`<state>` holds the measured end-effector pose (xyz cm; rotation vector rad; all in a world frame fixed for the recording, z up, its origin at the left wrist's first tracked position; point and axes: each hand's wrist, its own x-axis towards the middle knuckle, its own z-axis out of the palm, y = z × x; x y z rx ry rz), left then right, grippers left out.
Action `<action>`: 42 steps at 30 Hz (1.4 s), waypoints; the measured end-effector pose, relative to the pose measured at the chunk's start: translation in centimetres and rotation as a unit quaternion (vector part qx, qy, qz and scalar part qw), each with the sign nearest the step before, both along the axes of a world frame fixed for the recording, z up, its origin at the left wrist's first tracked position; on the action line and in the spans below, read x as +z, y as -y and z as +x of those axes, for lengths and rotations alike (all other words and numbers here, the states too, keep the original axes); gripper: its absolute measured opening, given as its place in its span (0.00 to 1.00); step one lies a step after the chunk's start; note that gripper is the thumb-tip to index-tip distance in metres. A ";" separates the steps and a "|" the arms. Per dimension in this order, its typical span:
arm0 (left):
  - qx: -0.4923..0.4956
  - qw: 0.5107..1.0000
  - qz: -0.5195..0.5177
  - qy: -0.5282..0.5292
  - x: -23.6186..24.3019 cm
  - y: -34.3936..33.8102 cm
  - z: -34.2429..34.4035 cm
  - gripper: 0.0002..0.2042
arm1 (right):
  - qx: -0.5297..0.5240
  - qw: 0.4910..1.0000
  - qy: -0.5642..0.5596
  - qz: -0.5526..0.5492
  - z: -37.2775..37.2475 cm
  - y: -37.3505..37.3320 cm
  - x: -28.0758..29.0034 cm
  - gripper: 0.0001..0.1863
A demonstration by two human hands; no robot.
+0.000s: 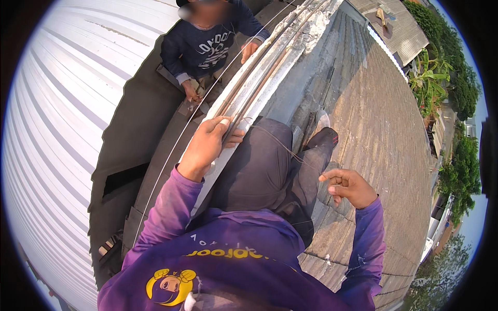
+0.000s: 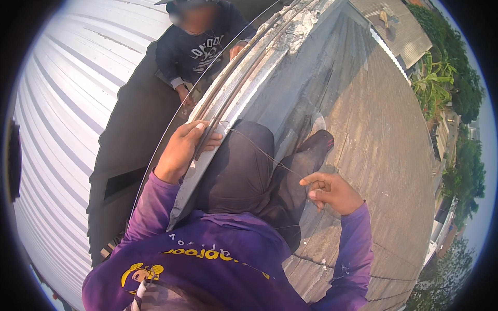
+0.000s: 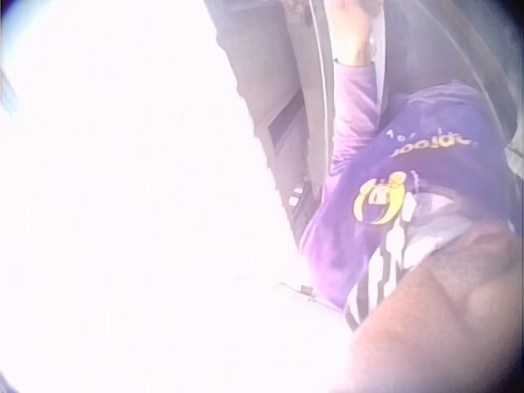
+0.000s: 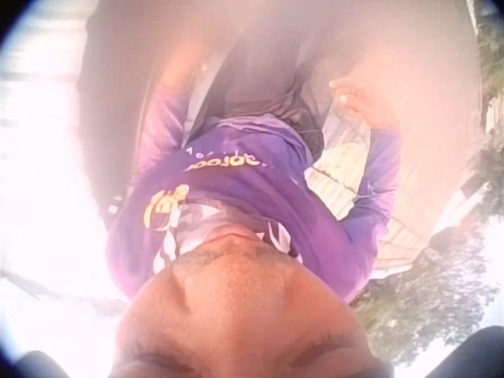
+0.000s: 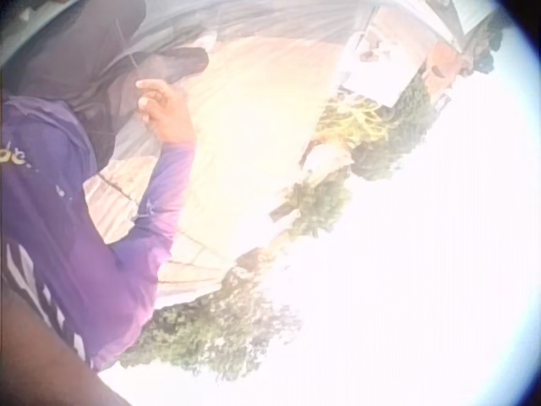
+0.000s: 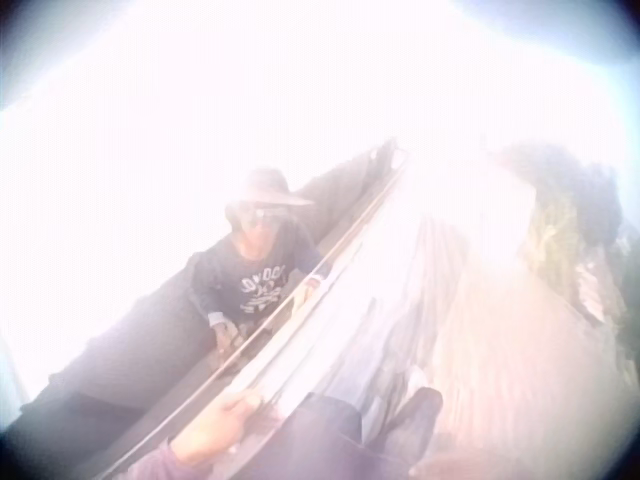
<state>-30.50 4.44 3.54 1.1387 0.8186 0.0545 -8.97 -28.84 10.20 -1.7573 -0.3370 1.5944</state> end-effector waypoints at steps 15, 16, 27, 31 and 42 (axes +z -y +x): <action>0.019 0.980 0.193 -0.045 -1.5 1.9 0.4 0.15 | -0.283 0.948 0.131 0.062 -2.7 6.3 -8.9 0.08; 0.012 0.978 0.202 -0.052 -1.6 2.0 0.4 0.14 | -0.324 0.928 0.163 0.082 -2.5 5.9 -7.9 0.07; 0.061 0.984 0.162 -0.045 -1.6 2.9 0.8 0.14 | -0.204 0.968 0.144 -0.012 0.5 5.5 -2.5 0.06; 0.065 0.963 0.256 -0.052 -2.7 3.2 1.0 0.16 | -0.098 0.980 0.175 0.002 2.5 7.4 -8.2 0.13; 0.068 0.949 0.290 -0.102 -2.8 3.2 1.3 0.17 | -0.133 0.923 0.156 0.324 6.4 -16.7 -2.1 0.37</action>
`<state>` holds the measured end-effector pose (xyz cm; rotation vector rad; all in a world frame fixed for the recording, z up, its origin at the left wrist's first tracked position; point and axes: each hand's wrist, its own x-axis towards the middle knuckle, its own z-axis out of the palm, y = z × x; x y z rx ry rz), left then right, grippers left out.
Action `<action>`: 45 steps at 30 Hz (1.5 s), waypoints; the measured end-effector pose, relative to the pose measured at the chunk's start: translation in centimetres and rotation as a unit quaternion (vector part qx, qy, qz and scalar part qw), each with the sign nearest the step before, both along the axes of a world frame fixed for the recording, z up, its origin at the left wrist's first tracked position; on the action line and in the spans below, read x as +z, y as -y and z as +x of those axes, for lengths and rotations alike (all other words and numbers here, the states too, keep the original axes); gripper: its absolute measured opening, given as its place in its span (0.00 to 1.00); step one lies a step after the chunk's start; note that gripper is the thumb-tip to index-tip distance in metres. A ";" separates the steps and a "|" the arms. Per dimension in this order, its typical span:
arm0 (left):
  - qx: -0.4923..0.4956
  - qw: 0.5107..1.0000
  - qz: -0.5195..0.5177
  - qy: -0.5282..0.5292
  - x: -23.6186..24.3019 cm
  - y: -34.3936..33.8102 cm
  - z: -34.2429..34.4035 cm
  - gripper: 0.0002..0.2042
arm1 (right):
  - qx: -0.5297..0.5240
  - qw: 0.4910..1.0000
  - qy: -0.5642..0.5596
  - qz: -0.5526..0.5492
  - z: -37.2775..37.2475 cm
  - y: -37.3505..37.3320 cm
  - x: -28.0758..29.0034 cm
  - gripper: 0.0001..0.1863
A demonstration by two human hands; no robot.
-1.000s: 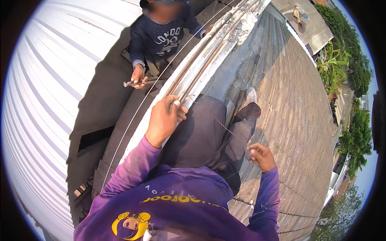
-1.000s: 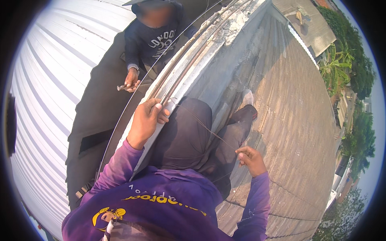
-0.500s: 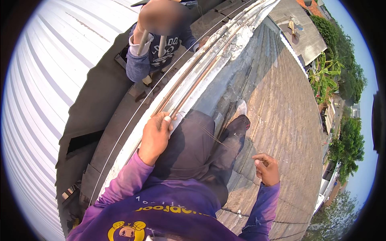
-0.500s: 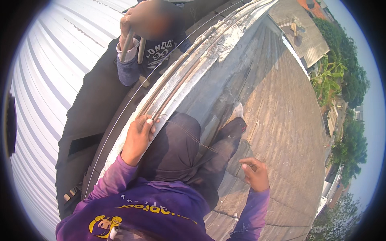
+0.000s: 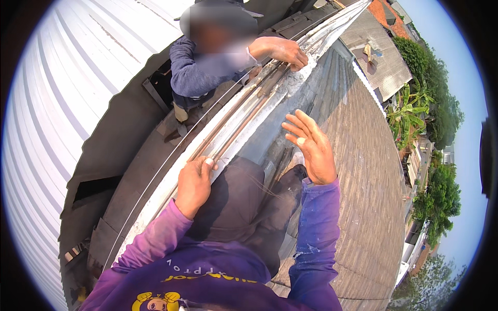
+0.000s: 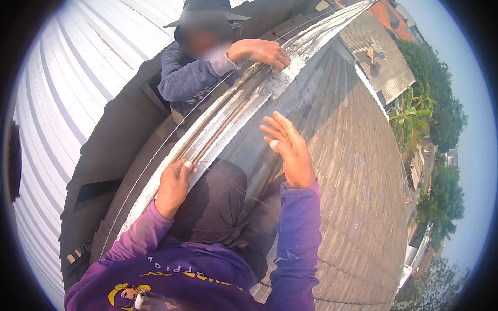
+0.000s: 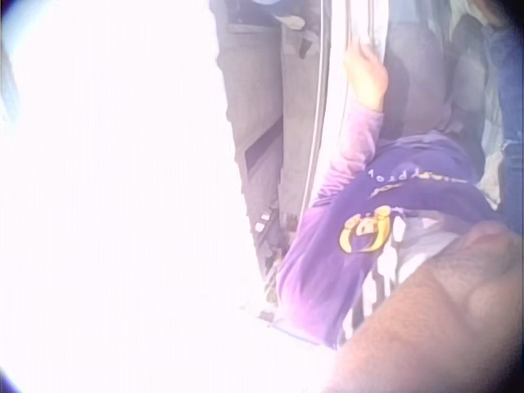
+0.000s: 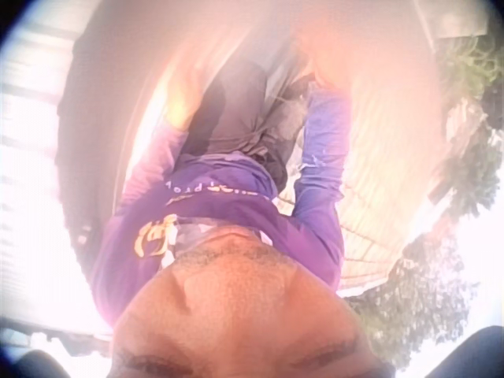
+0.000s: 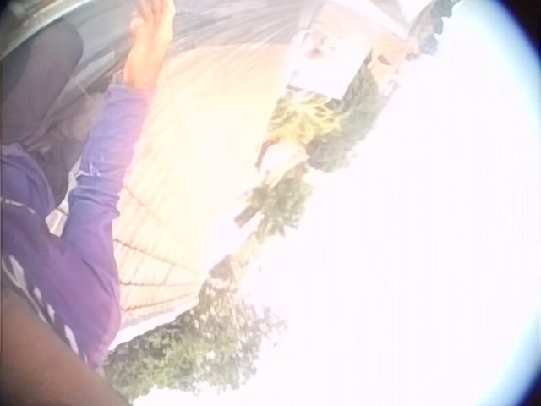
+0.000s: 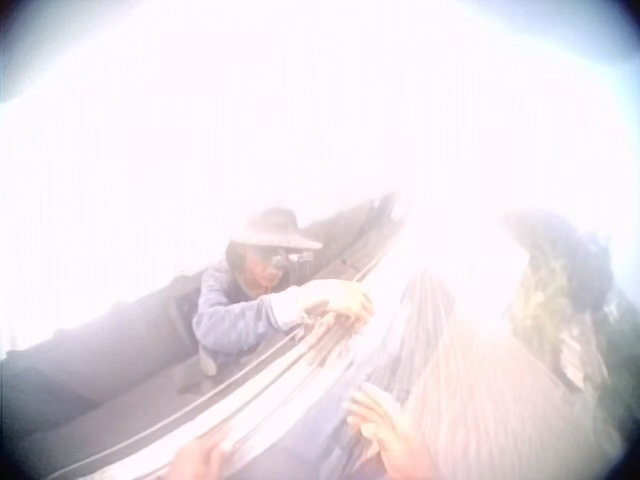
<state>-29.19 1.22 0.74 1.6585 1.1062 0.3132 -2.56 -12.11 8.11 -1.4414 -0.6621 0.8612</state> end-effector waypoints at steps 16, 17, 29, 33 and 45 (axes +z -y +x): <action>0.002 0.998 0.054 -0.015 0.0 0.2 0.1 0.18 | -0.248 0.846 0.354 -0.312 12.3 -18.0 -5.4 0.19; 0.004 0.999 0.049 0.001 -0.1 0.2 0.1 0.17 | -0.225 0.848 0.352 -0.327 13.3 -18.1 -4.9 0.18; -0.006 0.997 0.082 -0.010 0.1 0.5 0.0 0.17 | -0.166 0.748 0.398 -0.505 15.2 -22.5 -1.6 0.19; -0.002 0.997 0.079 -0.009 0.2 0.4 0.1 0.17 | -0.186 0.803 0.312 -0.472 16.6 -21.3 -0.2 0.20; -0.010 0.999 0.044 -0.025 1.0 0.3 0.2 0.16 | -0.418 0.771 0.428 -0.216 12.9 -18.6 -3.0 0.13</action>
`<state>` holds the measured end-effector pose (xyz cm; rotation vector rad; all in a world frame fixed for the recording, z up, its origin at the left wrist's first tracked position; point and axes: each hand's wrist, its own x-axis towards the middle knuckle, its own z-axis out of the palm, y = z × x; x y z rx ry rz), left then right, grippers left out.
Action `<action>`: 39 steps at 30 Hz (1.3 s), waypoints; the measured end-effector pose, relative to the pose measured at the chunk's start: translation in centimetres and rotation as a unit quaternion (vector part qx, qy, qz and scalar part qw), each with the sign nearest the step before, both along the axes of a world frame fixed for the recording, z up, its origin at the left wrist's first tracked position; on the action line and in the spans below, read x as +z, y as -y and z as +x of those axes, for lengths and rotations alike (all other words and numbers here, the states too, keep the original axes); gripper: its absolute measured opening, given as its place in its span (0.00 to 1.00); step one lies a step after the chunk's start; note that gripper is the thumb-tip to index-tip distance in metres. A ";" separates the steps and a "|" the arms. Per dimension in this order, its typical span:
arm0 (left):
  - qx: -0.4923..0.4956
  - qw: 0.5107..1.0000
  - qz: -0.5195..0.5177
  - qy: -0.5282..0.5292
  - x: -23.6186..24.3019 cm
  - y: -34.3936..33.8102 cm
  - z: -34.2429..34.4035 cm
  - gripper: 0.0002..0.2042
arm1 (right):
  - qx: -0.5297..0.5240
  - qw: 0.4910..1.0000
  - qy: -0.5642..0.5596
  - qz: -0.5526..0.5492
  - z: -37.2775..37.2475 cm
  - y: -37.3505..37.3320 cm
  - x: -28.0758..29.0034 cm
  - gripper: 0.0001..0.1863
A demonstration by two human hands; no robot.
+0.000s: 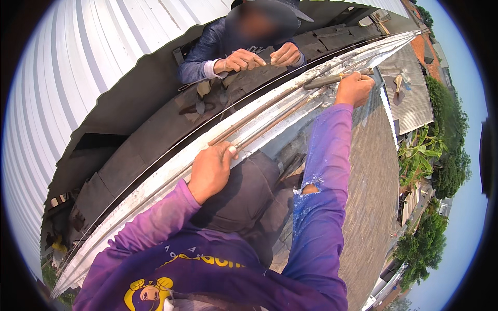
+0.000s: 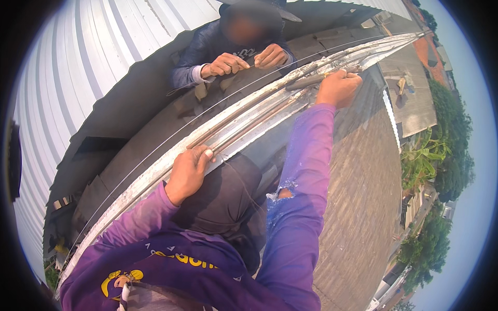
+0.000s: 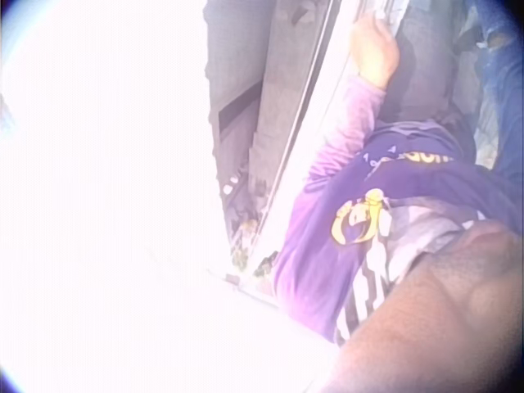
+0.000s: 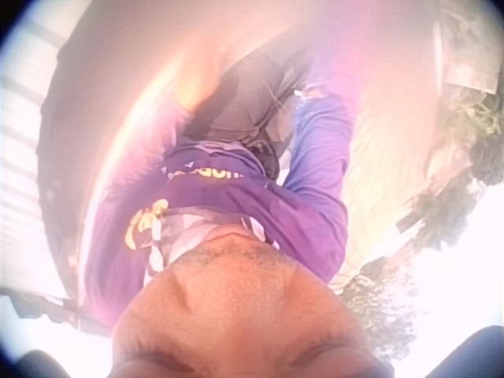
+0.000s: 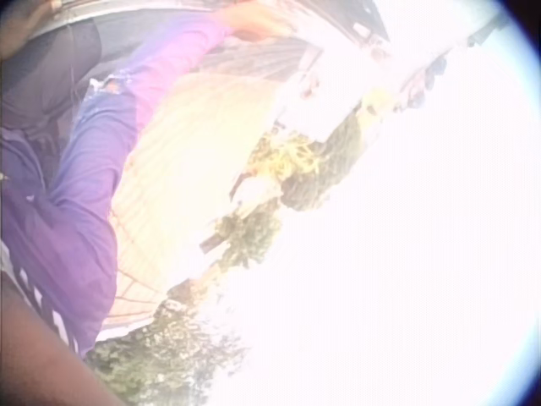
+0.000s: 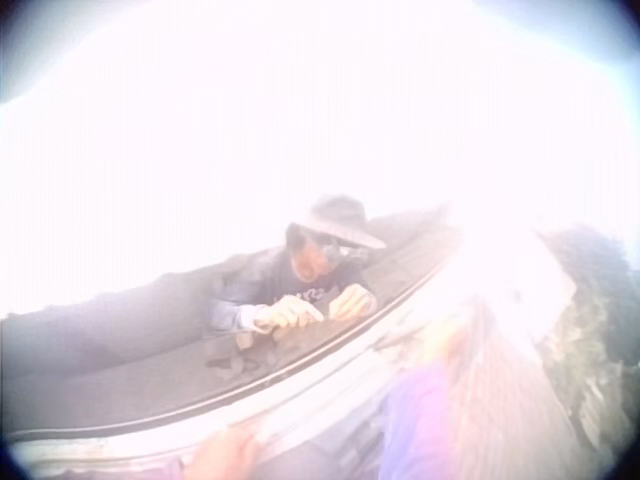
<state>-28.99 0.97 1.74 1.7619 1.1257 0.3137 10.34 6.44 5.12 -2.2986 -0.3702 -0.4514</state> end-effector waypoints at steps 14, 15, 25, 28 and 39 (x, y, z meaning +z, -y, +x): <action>0.013 1.000 0.002 -0.007 0.4 0.5 0.2 0.14 | 0.228 0.749 -0.267 0.562 1.3 13.8 8.3 0.19; 0.021 1.000 0.013 -0.005 0.0 0.6 -0.1 0.14 | 0.258 0.741 -0.313 0.535 0.0 15.0 5.5 0.18; 0.020 0.999 0.001 -0.027 0.5 0.6 0.2 0.14 | 0.103 0.973 -0.206 0.015 -12.2 29.7 6.8 0.15; 0.020 0.999 0.028 -0.003 0.0 0.7 0.0 0.14 | 0.150 0.983 -0.037 0.096 -14.0 32.7 8.2 0.13; 0.003 1.000 -0.005 -0.016 0.6 0.0 0.2 0.13 | 0.297 0.759 -0.423 0.396 -18.7 29.6 7.0 0.11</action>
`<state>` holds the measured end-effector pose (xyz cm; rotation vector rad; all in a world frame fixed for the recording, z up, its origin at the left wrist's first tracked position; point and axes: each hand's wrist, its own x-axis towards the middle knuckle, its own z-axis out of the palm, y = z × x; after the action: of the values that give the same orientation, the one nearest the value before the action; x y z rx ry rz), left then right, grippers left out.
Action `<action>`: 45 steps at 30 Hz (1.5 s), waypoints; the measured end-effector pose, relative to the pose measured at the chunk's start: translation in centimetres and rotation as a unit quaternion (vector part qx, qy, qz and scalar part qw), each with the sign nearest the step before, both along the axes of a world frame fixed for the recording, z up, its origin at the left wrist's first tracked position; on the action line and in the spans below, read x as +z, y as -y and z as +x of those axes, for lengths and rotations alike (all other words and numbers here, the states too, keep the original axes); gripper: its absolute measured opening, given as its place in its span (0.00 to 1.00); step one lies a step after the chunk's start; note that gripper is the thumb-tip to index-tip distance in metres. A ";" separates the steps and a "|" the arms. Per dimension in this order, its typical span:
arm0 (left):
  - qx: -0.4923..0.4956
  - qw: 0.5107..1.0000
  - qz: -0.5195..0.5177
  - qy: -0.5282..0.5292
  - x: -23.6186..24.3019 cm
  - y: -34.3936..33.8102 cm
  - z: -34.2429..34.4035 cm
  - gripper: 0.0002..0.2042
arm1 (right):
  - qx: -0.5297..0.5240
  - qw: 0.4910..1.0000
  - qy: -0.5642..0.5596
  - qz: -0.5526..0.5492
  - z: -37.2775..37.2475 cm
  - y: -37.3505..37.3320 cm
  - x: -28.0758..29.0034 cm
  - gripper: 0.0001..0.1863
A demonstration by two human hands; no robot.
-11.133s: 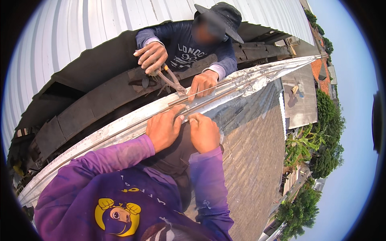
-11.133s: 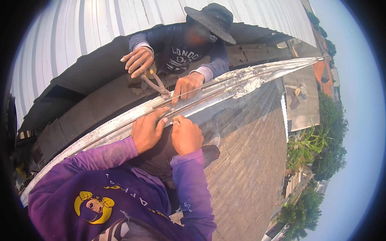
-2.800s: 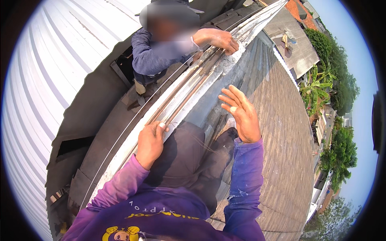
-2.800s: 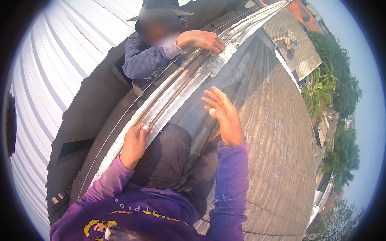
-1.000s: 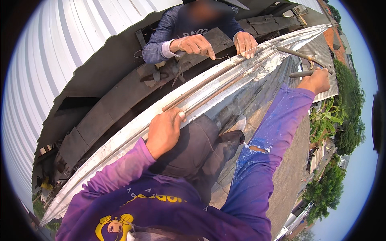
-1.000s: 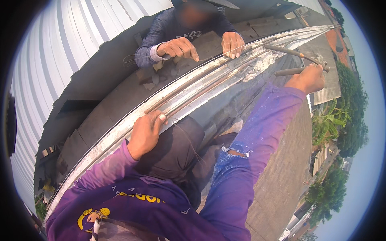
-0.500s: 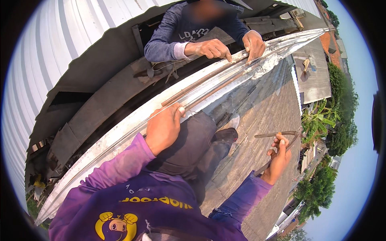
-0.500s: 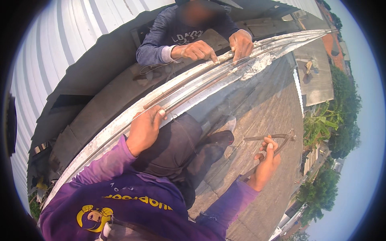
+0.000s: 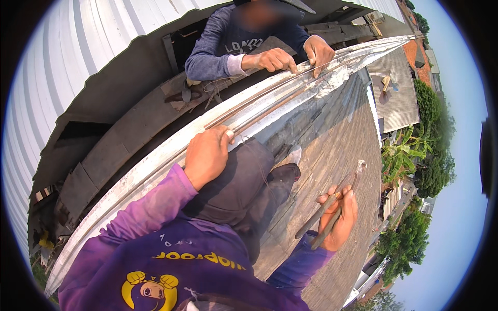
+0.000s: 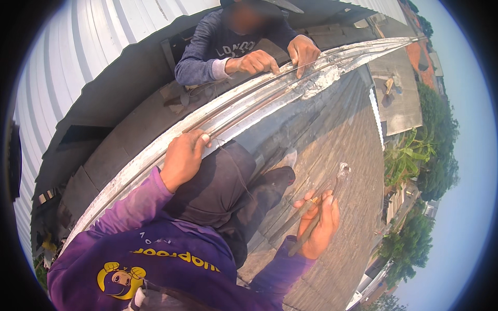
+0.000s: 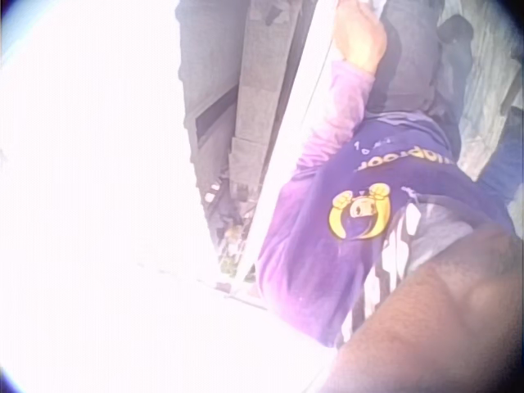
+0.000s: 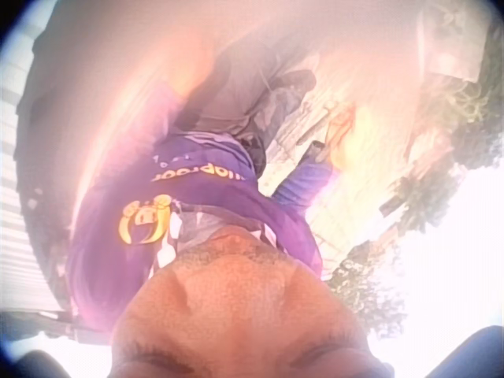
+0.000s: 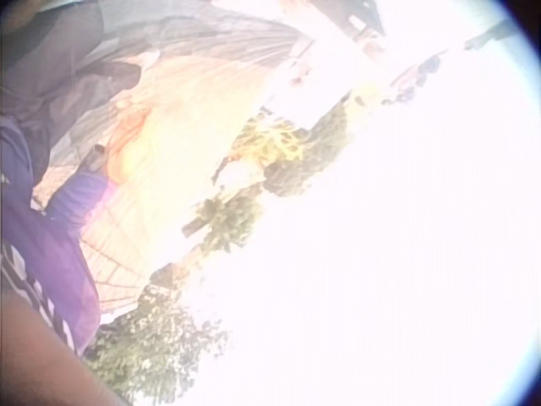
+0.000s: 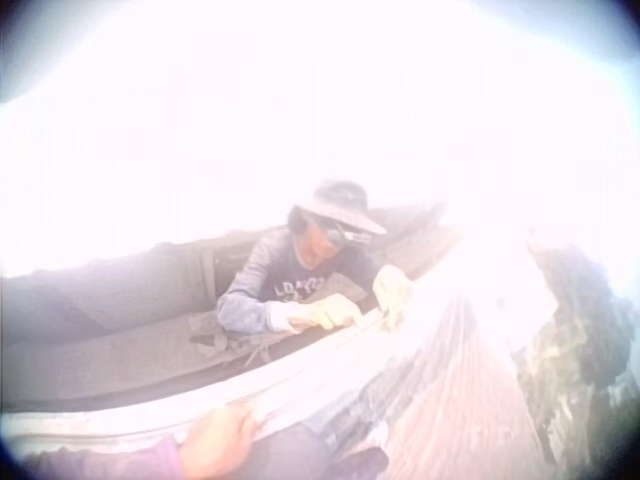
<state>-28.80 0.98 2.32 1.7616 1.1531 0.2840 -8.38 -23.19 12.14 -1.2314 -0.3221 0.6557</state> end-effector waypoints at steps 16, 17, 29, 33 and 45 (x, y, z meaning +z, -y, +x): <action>0.026 0.999 0.031 0.035 -1.0 0.6 -0.2 0.13 | -0.051 0.978 -0.187 -0.080 -9.1 -2.0 -5.3 0.35; 0.024 0.999 0.031 0.032 -1.0 0.6 -0.2 0.13 | -0.048 0.976 -0.193 -0.092 -9.1 -1.1 -6.0 0.34; 0.029 0.999 0.013 0.022 -0.7 0.4 -0.3 0.13 | 0.152 0.957 0.059 -0.241 -9.5 -4.3 0.7 0.24; 0.033 0.999 -0.008 0.018 -0.4 0.4 -0.2 0.12 | 0.241 0.900 0.236 -0.275 -8.3 -3.4 -0.7 0.27; 0.019 0.999 -0.017 0.029 -0.2 0.3 -0.5 0.14 | 0.215 0.394 0.767 -0.459 -6.7 -7.6 -1.7 0.20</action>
<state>-29.25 0.72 2.09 1.6918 1.1448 0.3337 -15.06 -15.60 10.48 -2.6509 -2.1425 -0.2930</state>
